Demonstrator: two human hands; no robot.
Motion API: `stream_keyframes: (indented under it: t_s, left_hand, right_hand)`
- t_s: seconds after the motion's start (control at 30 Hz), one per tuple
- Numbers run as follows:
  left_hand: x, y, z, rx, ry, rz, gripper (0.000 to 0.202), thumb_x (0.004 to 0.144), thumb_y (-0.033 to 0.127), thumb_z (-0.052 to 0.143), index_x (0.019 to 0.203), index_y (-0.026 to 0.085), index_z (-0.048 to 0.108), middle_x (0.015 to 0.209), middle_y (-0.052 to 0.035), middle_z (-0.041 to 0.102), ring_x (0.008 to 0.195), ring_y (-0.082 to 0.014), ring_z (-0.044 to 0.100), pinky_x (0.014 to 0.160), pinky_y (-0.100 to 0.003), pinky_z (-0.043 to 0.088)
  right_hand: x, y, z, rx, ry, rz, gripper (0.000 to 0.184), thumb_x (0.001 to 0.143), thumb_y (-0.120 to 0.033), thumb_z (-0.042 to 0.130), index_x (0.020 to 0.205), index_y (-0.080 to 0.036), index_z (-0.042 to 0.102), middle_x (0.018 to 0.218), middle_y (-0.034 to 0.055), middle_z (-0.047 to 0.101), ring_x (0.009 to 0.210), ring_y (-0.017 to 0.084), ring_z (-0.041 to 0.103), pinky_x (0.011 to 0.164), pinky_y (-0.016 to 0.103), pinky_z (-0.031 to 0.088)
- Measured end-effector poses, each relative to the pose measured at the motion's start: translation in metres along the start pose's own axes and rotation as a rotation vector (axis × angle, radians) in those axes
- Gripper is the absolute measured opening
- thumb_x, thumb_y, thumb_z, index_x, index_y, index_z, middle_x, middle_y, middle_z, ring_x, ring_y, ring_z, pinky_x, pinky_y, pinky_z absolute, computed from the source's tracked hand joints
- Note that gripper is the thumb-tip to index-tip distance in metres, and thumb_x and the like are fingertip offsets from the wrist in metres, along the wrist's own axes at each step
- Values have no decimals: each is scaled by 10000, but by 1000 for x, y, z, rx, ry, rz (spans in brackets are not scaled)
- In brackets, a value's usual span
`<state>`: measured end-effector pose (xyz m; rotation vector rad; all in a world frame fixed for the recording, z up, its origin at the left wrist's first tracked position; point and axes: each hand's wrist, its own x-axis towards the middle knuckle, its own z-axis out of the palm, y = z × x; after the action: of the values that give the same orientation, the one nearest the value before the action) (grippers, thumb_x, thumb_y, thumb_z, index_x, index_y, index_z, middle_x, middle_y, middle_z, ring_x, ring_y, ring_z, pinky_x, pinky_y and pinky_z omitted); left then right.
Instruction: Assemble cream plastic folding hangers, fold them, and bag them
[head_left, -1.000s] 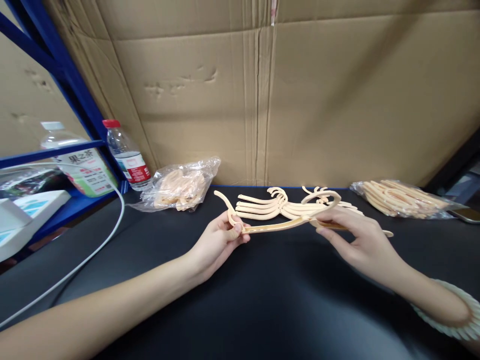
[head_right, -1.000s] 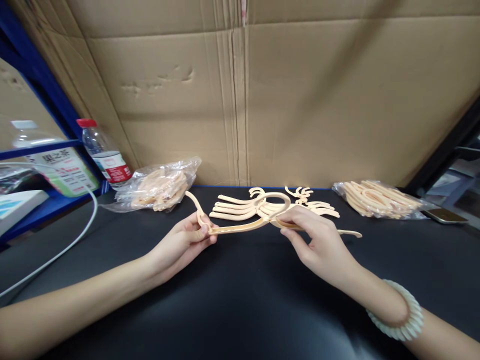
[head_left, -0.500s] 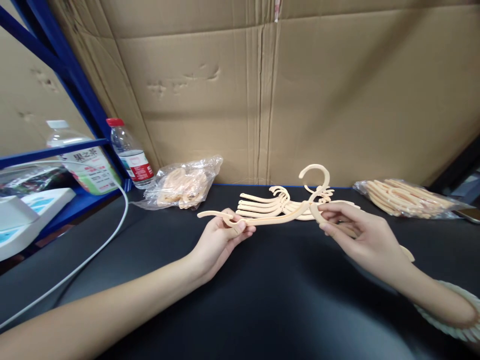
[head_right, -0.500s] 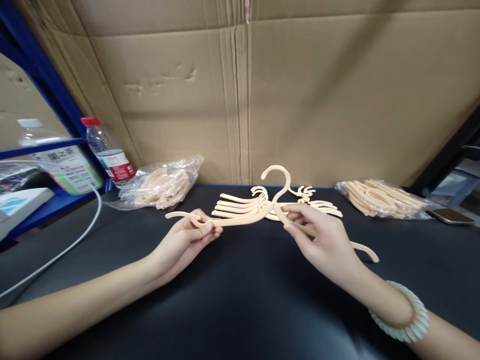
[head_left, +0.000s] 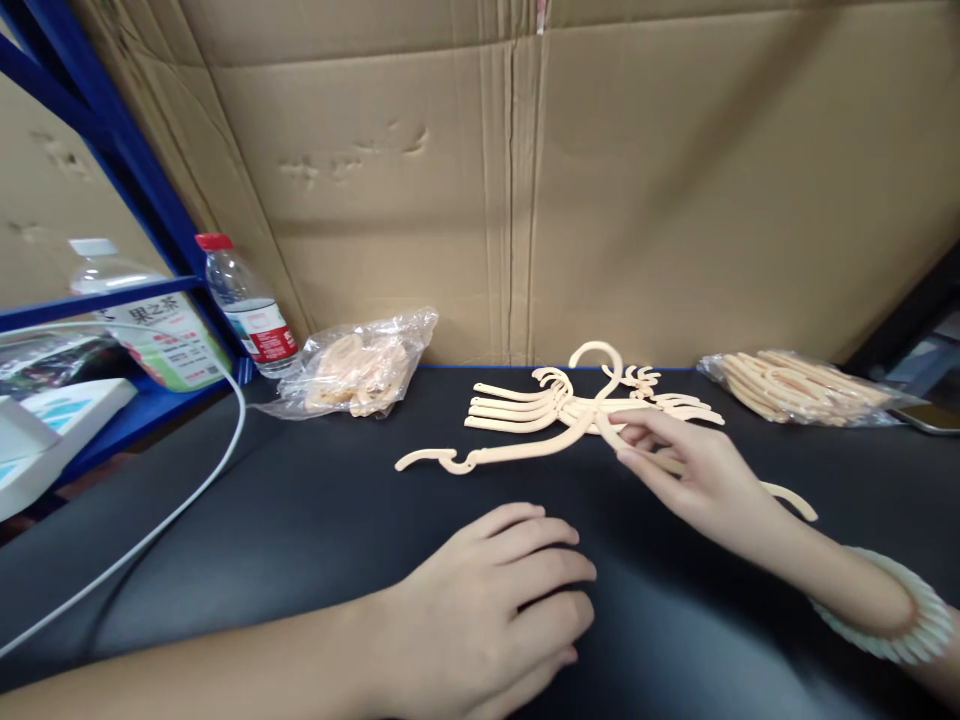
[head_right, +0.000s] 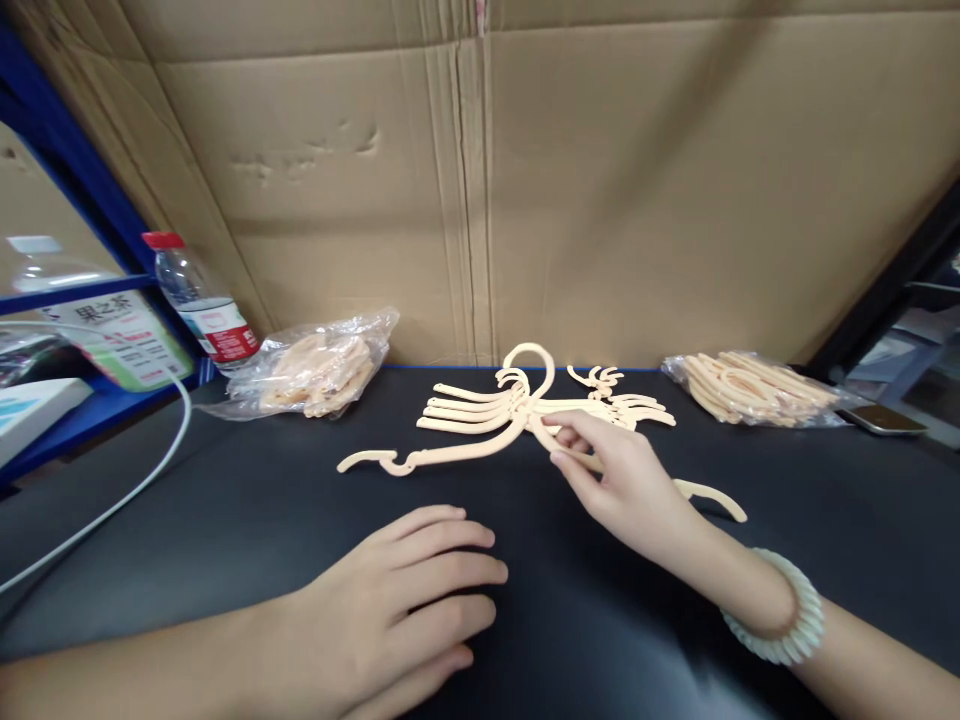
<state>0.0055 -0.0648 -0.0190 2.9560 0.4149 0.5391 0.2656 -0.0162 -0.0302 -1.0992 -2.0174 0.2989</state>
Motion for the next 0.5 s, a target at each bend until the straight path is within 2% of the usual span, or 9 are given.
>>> stream_keyframes:
  t_s: [0.1, 0.2, 0.33, 0.5]
  left_hand:
    - [-1, -1, -1, 113, 14, -137, 320, 895, 172, 509, 1209, 150, 562, 1395, -125, 529, 1331, -306, 413, 1135, -499, 290]
    - [-2, -7, 1, 130, -39, -290, 435, 891, 224, 528, 1318, 151, 491, 1478, -146, 430, 1352, -343, 385, 1109, -548, 318]
    - [-3, -10, 5, 57, -107, -349, 475, 894, 260, 526, 1357, 176, 464, 1462, -124, 460, 1301, -333, 447, 1075, -523, 377]
    - [-3, -9, 5, 27, -90, -364, 460, 895, 255, 528, 1348, 189, 484, 1451, -120, 475, 1303, -352, 446, 1070, -553, 370]
  right_hand:
    - [-2, -1, 5, -1, -147, 25, 207, 909, -227, 482, 1080, -204, 597, 885, 40, 661, 791, 182, 634, 741, 312, 527]
    - [-3, -3, 5, -91, -267, 34, 201, 876, -183, 490, 1029, -207, 619, 866, 41, 658, 781, 195, 625, 708, 320, 510]
    - [-3, -6, 0, -229, -367, 2, 123, 843, -160, 526, 878, -204, 635, 827, 42, 623, 783, 208, 598, 683, 323, 475]
    - [-4, -8, -1, -270, -395, 22, 126, 860, -149, 527, 887, -212, 632, 823, 25, 602, 715, 178, 585, 623, 289, 457]
